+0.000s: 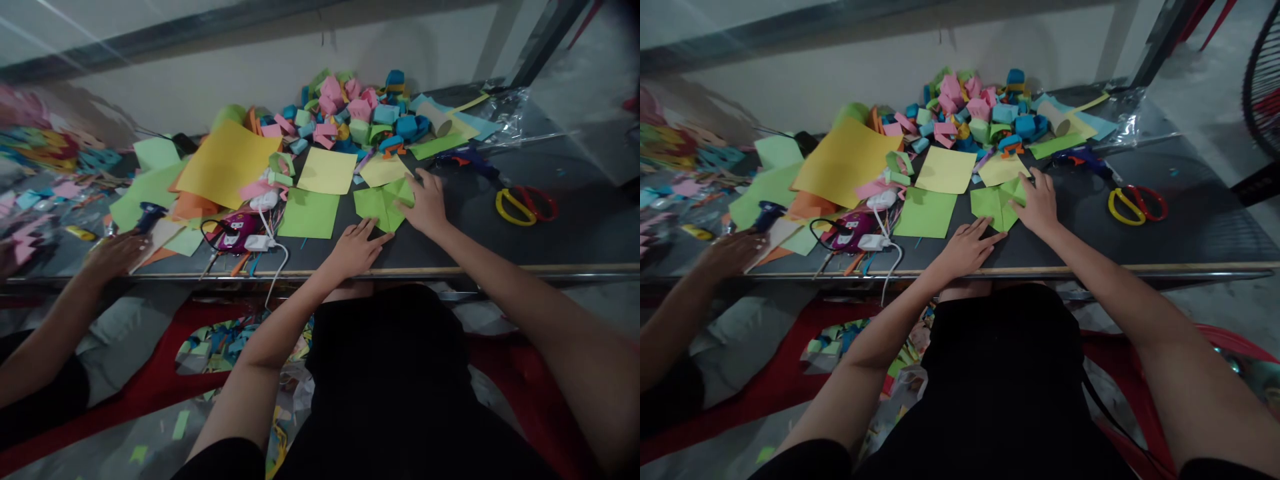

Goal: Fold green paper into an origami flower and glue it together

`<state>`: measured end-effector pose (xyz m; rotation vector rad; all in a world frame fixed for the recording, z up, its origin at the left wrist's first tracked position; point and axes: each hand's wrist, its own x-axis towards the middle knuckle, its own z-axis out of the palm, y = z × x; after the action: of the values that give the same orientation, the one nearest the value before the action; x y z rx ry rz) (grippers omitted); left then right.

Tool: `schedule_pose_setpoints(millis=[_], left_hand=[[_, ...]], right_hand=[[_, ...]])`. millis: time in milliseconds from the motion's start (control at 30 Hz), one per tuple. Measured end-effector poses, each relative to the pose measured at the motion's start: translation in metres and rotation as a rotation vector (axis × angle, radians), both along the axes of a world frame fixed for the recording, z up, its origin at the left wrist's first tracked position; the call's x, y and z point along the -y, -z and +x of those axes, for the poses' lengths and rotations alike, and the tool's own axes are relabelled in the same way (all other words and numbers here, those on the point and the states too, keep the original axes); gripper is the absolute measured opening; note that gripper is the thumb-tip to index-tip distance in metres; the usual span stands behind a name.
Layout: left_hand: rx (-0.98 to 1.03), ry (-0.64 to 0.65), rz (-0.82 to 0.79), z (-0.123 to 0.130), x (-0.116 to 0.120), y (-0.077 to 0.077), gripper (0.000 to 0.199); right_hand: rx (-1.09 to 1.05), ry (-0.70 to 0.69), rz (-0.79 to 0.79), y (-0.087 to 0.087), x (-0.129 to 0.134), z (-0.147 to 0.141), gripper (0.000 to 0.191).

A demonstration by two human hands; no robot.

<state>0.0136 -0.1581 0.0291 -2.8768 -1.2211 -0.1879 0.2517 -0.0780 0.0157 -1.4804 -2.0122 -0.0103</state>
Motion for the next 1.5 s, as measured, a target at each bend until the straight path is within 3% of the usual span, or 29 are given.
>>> schedule_pose_setpoints(millis=[100, 200, 267, 367, 567, 767, 967, 1133, 1267, 1400, 1500], left_hand=[[0.022, -0.019, -0.015, 0.0, 0.0, 0.002, 0.051], [0.026, -0.033, -0.024, 0.001, 0.0, 0.002, 0.05], [0.012, -0.035, -0.028, 0.002, 0.001, 0.001, 0.05], [-0.013, -0.044, -0.035, 0.003, 0.002, -0.002, 0.05], [-0.059, -0.032, -0.045, 0.003, 0.002, -0.006, 0.051], [-0.063, -0.007, -0.022, 0.001, -0.001, -0.003, 0.051], [-0.024, 0.011, -0.063, -0.005, 0.0, -0.003, 0.051], [0.048, 0.178, -0.26, -0.025, -0.019, -0.019, 0.044], [0.089, 0.224, -0.324, -0.03, -0.045, -0.024, 0.035], [0.139, 0.184, -0.203, -0.018, -0.058, -0.018, 0.024], [0.198, 0.163, -0.072, -0.006, -0.049, -0.012, 0.026]], right_hand=[[0.028, -0.016, 0.019, -0.017, 0.018, 0.002, 0.069], [0.135, -0.17, -0.007, -0.03, 0.047, 0.002, 0.058], [0.231, -0.346, -0.068, -0.03, 0.063, 0.004, 0.055], [0.321, -0.415, -0.134, -0.018, 0.074, 0.008, 0.055], [0.311, -0.291, -0.24, 0.004, 0.057, 0.031, 0.058], [0.3, -0.29, -0.278, 0.0, 0.035, 0.047, 0.053], [0.242, -0.395, -0.309, -0.005, 0.049, 0.054, 0.054], [-0.081, -0.354, -0.135, -0.009, 0.069, 0.068, 0.035], [-0.314, -0.29, -0.109, -0.018, 0.061, 0.077, 0.038], [-0.107, -0.438, -0.222, -0.023, 0.043, 0.069, 0.046], [0.06, -0.468, -0.203, -0.022, 0.029, 0.056, 0.048]])
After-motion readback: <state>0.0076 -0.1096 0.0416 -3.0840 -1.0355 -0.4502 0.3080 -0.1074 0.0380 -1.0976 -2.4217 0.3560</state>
